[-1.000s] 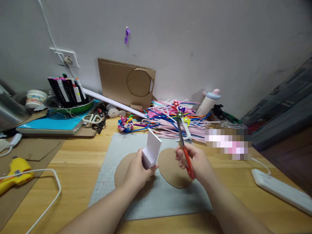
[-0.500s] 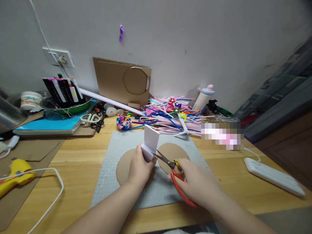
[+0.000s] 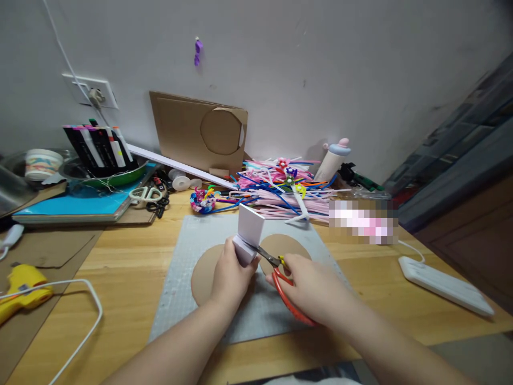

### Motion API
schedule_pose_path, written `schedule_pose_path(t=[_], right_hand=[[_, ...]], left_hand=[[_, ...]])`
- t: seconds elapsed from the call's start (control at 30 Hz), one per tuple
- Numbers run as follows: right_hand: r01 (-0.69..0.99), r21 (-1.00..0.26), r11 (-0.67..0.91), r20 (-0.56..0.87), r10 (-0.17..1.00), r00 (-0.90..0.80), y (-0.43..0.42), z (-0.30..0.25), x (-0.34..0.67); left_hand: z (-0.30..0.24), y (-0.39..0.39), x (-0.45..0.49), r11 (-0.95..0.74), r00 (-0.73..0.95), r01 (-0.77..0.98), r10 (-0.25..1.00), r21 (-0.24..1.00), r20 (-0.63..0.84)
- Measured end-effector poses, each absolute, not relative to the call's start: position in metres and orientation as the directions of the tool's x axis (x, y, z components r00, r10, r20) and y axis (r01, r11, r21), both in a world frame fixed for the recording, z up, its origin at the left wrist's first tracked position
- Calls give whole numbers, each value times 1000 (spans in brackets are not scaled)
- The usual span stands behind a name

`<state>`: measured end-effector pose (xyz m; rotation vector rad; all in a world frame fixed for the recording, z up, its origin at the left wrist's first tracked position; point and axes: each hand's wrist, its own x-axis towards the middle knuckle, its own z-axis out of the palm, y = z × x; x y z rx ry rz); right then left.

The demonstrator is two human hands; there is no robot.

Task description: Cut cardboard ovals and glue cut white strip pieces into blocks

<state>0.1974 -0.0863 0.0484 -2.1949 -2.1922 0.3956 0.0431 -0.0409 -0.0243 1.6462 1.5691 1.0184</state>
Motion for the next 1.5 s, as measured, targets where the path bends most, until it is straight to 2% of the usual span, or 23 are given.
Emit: schedule_pose_path(t=[0.23,0.57,0.8,1.0,1.2,1.5], right_hand=[[1000,9,27,-168,985,-25,-83,61,187],[998,27,52,-192,980,-46,-83,58,191],[994,101,50,-172,985,-32,-82,63,188],[995,91,28,-184,983,-11,-78,65,188],[1000,19,-5,-198,980,9,-79,65,188],[1000,-1,-8,-164,986,8,-69,66,175]], left_hand=[[-26,-41,44,-90,-17,511,993,855,115],[-27,-40,44,-90,-13,528,993,844,114],[-27,-40,44,-91,-12,543,993,835,116],[-27,-39,45,-87,-14,558,993,825,114],[-27,-38,45,-78,-12,570,995,818,103],[-26,-39,44,-63,-12,575,996,816,85]])
